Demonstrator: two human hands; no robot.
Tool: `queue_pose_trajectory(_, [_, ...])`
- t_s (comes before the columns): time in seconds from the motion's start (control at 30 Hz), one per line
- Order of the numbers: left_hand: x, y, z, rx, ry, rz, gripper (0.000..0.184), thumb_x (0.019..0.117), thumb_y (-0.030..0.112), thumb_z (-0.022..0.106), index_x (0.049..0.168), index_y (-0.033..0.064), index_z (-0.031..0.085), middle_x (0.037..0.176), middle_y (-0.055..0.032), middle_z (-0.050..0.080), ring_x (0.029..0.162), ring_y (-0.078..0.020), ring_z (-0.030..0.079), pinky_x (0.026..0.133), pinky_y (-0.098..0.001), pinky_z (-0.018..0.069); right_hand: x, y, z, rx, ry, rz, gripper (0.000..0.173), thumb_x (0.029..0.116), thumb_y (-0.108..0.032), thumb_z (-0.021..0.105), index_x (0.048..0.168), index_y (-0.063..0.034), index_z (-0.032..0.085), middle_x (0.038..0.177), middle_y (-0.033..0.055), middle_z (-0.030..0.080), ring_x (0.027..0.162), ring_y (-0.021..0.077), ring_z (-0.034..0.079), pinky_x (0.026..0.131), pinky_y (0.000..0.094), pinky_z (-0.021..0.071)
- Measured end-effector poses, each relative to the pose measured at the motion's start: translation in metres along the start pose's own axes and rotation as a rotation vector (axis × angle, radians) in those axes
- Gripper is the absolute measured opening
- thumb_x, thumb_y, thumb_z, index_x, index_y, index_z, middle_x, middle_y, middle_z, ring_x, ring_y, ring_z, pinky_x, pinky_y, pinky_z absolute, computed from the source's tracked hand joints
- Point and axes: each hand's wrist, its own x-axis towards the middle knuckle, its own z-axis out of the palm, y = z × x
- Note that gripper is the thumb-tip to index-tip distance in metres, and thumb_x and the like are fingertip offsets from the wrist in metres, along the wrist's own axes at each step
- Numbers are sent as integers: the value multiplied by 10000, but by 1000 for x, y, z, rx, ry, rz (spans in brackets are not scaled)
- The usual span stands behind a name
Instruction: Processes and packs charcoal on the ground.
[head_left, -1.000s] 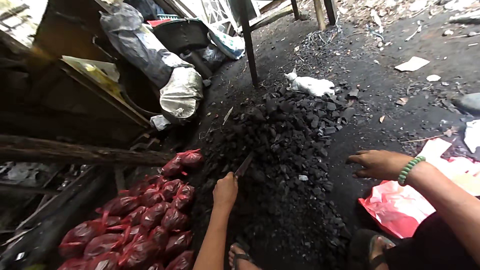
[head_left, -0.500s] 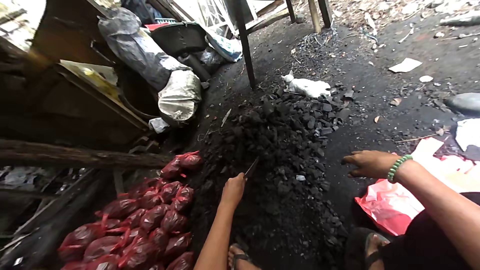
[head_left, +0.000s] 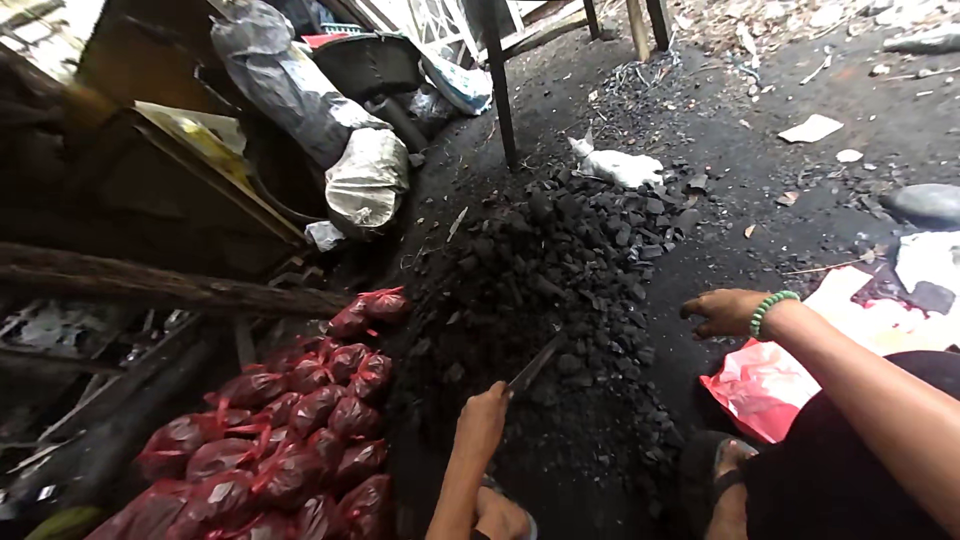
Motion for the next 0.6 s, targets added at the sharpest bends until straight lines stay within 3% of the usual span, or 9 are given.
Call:
queue_pose_trajectory(0.1, [-15,-6,-2,-48,39,-73,355,1094,248,478,1307,6,626,1099,-242,705,1053,-410,686,955,-556,510,5,-9,6,24,-63,-46,430,1020,-205,657,1407,-30,589,1345,262,620,1290,436,566,1094,602,403])
queue_pose_trajectory(0.2, [-2,-1,6,-41,-60,-154,369,1101,259,456,1331,18,612,1180,-235,688,1126,-392,667,995,-545,499,33,-21,16,18,-101,-122,431,1013,-227,670,1384,-18,607,1309,268,636,1257,446,583,1088,612,405])
queue_pose_trajectory(0.33, [35,15,49,-125,-50,-262,371,1106,263,428,1342,33,597,1179,-229,690,1124,-384,675,971,-541,524,82,-58,22,56,-77,-207,489,1012,-215,671,1457,-54,549,1380,248,606,1301,425,566,1112,594,404])
queue_pose_trajectory(0.4, [50,22,67,-185,-38,-309,367,1108,263,421,1336,33,595,1162,-223,697,1109,-376,683,959,-530,529,112,-75,21,118,3,-210,531,1015,-214,664,1497,-62,498,1468,243,539,1360,414,523,1140,578,389])
queue_pose_trajectory(0.5, [64,12,89,-199,-59,-317,378,1113,283,408,1345,38,579,1118,-215,709,1067,-368,700,933,-517,545,180,-86,22,238,272,-227,580,981,-249,712,1488,-58,506,1493,253,498,1324,444,541,1081,609,446])
queue_pose_trajectory(0.6, [70,-9,118,-206,-41,-260,362,1112,238,410,1350,10,561,1078,-231,711,1015,-386,711,899,-519,557,226,-109,8,312,470,-213,662,947,-309,754,1506,-68,493,1560,220,438,1424,466,416,1084,669,402])
